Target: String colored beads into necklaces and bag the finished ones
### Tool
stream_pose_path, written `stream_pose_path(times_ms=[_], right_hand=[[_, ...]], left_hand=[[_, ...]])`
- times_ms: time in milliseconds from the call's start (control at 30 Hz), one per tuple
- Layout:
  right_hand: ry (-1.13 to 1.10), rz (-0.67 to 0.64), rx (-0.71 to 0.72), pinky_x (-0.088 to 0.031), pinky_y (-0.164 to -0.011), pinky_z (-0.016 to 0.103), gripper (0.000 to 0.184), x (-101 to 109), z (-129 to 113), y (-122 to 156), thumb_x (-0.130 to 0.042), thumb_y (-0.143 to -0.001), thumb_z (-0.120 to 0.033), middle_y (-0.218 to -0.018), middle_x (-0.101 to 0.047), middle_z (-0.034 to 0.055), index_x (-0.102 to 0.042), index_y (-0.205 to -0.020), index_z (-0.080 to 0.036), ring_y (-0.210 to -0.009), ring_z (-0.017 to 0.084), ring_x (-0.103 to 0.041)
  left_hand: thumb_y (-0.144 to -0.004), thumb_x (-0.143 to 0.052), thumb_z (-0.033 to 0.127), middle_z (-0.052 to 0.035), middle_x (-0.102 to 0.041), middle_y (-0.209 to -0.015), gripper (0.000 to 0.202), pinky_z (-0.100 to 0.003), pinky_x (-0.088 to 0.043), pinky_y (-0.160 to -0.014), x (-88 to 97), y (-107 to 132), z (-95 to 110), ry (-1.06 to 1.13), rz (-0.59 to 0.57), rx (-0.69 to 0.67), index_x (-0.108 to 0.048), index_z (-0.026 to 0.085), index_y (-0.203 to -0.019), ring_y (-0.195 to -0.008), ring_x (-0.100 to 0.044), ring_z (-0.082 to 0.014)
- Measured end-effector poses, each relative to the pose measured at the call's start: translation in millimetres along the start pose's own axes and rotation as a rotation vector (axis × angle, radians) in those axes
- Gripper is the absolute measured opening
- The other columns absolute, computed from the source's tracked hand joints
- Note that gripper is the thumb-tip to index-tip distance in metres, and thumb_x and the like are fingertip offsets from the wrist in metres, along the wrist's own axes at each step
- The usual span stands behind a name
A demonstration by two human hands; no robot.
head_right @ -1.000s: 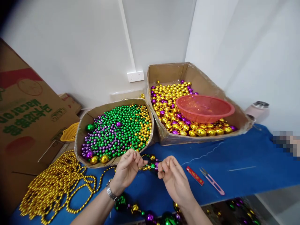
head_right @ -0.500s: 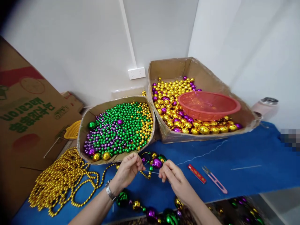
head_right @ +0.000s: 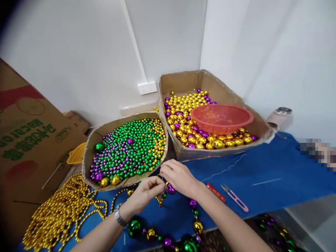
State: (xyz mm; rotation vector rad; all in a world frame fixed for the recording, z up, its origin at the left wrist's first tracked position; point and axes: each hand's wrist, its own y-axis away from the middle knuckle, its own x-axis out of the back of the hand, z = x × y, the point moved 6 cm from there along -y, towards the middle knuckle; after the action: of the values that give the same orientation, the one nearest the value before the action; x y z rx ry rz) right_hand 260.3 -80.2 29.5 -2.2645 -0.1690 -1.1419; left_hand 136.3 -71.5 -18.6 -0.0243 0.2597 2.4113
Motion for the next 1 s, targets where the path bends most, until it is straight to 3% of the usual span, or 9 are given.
stream_pose_path(times_ms=[133,300,433,667,767,867,1000], right_hand=[[0.007,0.161,-0.191,-0.05,-0.079,0.035,0.026,6,9,16,-0.038,-0.095,-0.022,-0.109,-0.058,0.0112,-0.058,-0.112,-0.021,-0.096,0.021,-0.06],[-0.178,0.091,-0.269,-0.05,-0.074,0.028,0.018,-10,-4,47,-0.045,-0.094,-0.026,-0.093,-0.062,0.0056,-0.061,-0.1,-0.024,-0.085,0.017,-0.061],[-0.189,0.136,-0.319,-0.05,-0.071,0.031,0.022,-19,-10,52,-0.043,-0.094,-0.029,-0.088,-0.062,0.0064,-0.064,-0.09,-0.023,-0.079,0.018,-0.061],[-0.739,0.127,-0.642,-0.052,-0.053,0.024,0.02,-43,-11,62,-0.047,-0.092,-0.038,-0.08,-0.065,0.002,-0.057,-0.097,-0.022,-0.066,0.016,-0.065],[-0.848,0.173,-0.749,-0.049,-0.046,0.022,0.025,-54,-12,63,-0.052,-0.088,-0.039,-0.07,-0.062,-0.0016,-0.049,-0.105,-0.02,-0.06,0.015,-0.064],[-0.787,0.192,-0.734,-0.048,-0.047,0.022,0.023,-53,-14,56,-0.052,-0.088,-0.035,-0.064,-0.061,-0.0038,-0.048,-0.105,-0.02,-0.053,0.014,-0.062],[-0.472,0.206,-0.556,-0.051,-0.057,0.025,0.014,-41,-18,46,-0.049,-0.088,-0.025,-0.066,-0.066,-0.0026,-0.054,-0.1,-0.021,-0.058,0.015,-0.065]], left_hand=[[-0.079,-0.066,0.04,-0.0014,-0.058,-0.069,0.028,-0.022,-0.042,-0.054,6.0,1,-2,0.119,0.086,0.008,-0.06,0.013,-0.074,-0.055,-0.052,-0.0097],[-0.077,-0.068,0.038,-0.001,-0.058,-0.065,0.027,-0.022,-0.043,-0.055,7.1,1,1,0.175,0.097,0.014,-0.062,0.013,-0.074,-0.056,-0.052,-0.0102],[-0.078,-0.068,0.038,-0.0014,-0.059,-0.068,0.026,-0.022,-0.044,-0.055,6.5,2,2,0.156,0.099,0.005,-0.063,0.013,-0.076,-0.056,-0.053,-0.0099],[-0.079,-0.065,0.041,-0.0039,-0.061,-0.077,0.027,-0.022,-0.05,-0.052,9.5,3,2,0.05,0.145,-0.07,-0.065,0.014,-0.083,-0.064,-0.056,-0.0133],[-0.081,-0.062,0.04,-0.0038,-0.061,-0.078,0.026,-0.02,-0.048,-0.05,7.0,4,2,0.01,0.133,-0.099,-0.064,0.014,-0.082,-0.058,-0.054,-0.0108],[-0.084,-0.06,0.038,-0.004,-0.058,-0.08,0.024,-0.02,-0.047,-0.05,0.1,7,6,-0.039,0.087,-0.155,-0.065,0.014,-0.082,-0.056,-0.053,-0.0094],[-0.085,-0.059,0.033,-0.0059,-0.055,-0.086,0.019,-0.021,-0.047,-0.054,-7.7,11,13,-0.097,0.046,-0.246,-0.067,0.016,-0.084,-0.066,-0.054,-0.0122]])
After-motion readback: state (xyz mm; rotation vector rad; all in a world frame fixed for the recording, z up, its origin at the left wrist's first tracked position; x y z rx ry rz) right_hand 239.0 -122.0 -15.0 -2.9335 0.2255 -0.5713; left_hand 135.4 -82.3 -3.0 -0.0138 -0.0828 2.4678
